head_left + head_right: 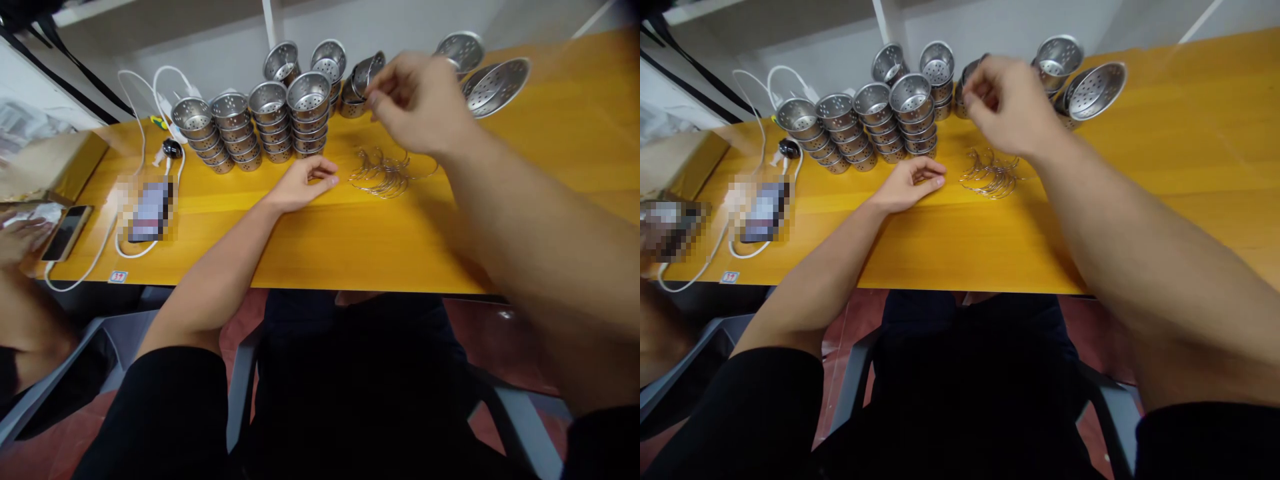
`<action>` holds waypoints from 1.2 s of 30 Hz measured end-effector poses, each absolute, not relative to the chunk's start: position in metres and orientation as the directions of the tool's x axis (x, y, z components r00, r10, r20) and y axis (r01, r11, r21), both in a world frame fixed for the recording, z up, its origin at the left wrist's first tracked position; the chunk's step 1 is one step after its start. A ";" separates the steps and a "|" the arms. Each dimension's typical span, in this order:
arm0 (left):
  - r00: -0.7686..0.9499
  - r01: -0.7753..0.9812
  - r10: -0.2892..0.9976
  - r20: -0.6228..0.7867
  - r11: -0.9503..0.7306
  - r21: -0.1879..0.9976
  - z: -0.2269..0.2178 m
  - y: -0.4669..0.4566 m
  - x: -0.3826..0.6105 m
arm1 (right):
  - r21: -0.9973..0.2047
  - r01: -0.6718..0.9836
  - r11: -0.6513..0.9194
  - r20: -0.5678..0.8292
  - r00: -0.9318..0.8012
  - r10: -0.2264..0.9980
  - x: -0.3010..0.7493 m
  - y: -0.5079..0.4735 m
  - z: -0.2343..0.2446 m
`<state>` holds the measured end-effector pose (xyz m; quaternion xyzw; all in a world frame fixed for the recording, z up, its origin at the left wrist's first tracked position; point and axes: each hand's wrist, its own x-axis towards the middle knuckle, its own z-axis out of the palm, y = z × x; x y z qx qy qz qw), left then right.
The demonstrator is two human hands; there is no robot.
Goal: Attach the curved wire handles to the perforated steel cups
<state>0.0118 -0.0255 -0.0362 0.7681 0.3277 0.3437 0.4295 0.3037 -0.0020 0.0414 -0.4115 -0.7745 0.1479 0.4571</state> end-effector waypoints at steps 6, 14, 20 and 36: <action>0.551 0.174 0.803 0.228 -0.377 0.910 -0.041 -0.023 0.012 | -0.296 0.666 0.684 0.523 -0.486 0.700 0.336 -0.022 -0.016; 0.523 0.215 0.799 0.298 -0.462 0.860 -0.034 -0.060 0.007 | -0.434 0.549 0.714 0.579 -0.437 0.688 0.341 -0.048 -0.043; 0.484 0.233 0.839 0.247 -0.395 0.888 -0.018 -0.084 0.007 | -0.456 0.531 0.715 0.554 -0.459 0.694 0.342 -0.066 -0.038; 0.527 0.236 0.802 0.282 -0.456 0.858 -0.029 -0.064 0.001 | -0.413 0.552 0.724 0.568 -0.466 0.679 0.343 -0.051 -0.046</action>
